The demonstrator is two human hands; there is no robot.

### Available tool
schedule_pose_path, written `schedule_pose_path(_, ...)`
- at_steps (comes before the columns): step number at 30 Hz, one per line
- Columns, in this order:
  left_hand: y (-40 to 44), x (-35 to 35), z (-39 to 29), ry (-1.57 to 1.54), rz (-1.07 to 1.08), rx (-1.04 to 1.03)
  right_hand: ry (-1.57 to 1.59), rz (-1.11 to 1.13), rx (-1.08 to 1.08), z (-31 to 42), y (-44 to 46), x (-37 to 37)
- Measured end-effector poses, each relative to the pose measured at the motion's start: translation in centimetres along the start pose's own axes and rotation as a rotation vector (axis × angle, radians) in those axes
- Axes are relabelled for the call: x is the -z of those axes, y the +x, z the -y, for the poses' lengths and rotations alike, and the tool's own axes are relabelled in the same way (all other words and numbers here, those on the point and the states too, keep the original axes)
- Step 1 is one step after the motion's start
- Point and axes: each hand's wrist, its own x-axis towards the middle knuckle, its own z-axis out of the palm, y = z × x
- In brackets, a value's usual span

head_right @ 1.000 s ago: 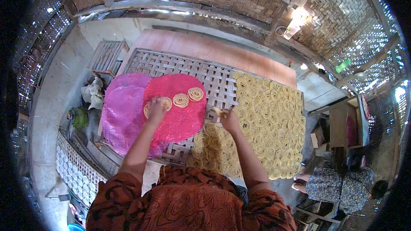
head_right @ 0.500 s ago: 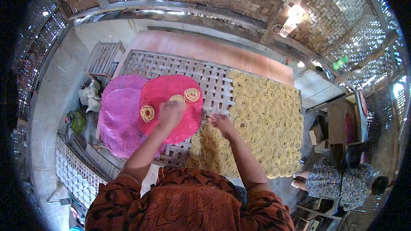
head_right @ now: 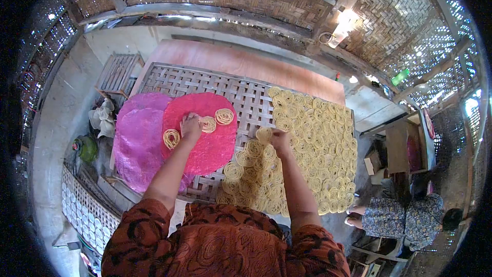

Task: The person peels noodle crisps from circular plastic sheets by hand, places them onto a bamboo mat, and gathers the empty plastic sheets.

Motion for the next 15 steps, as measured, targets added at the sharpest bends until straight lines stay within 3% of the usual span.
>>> schedule_pose_path(1, 0.2, 0.0, 0.0, -0.001, 0.072, 0.046, 0.003, 0.004, 0.003, 0.1, -0.4, -0.3)
schedule_pose_path(4, 0.0, -1.5, 0.5, 0.002, -0.097, -0.011, -0.964, -0.192, 0.475, 1.2, -2.5, -1.5)
schedule_pose_path(6, -0.4, -1.9, 0.5, -0.174, -0.091, -0.046, -0.97, -0.174, 0.487, 0.7, -2.7, -2.7)
schedule_pose_path(8, -1.1, -1.6, -1.1, -0.377, -0.101, -0.148, -0.276, 0.048, 0.13, -1.8, -1.7, -4.2)
schedule_pose_path(9, -2.0, -1.3, -2.9, -0.404, -0.116, -0.208, -0.278, 0.047, 0.132, -0.4, -2.5, -5.3)
schedule_pose_path(11, -4.4, -1.5, -6.7, -0.38, 0.073, -0.386, 0.509, 0.295, -0.472, 4.7, -5.1, -7.4)
schedule_pose_path(13, -7.5, -0.1, -9.1, -0.669, 0.109, -0.649, 0.466, 0.376, -0.392, -0.4, -2.8, -7.3)
schedule_pose_path(14, -7.6, 1.3, -9.3, -0.667, 0.105, -0.65, 0.417, 0.45, -0.308, -2.1, -1.7, -6.9)
schedule_pose_path(15, -7.5, 2.8, -9.6, -0.627, 0.26, -0.504, 0.075, 0.357, -0.167, 0.0, -2.9, -6.0)
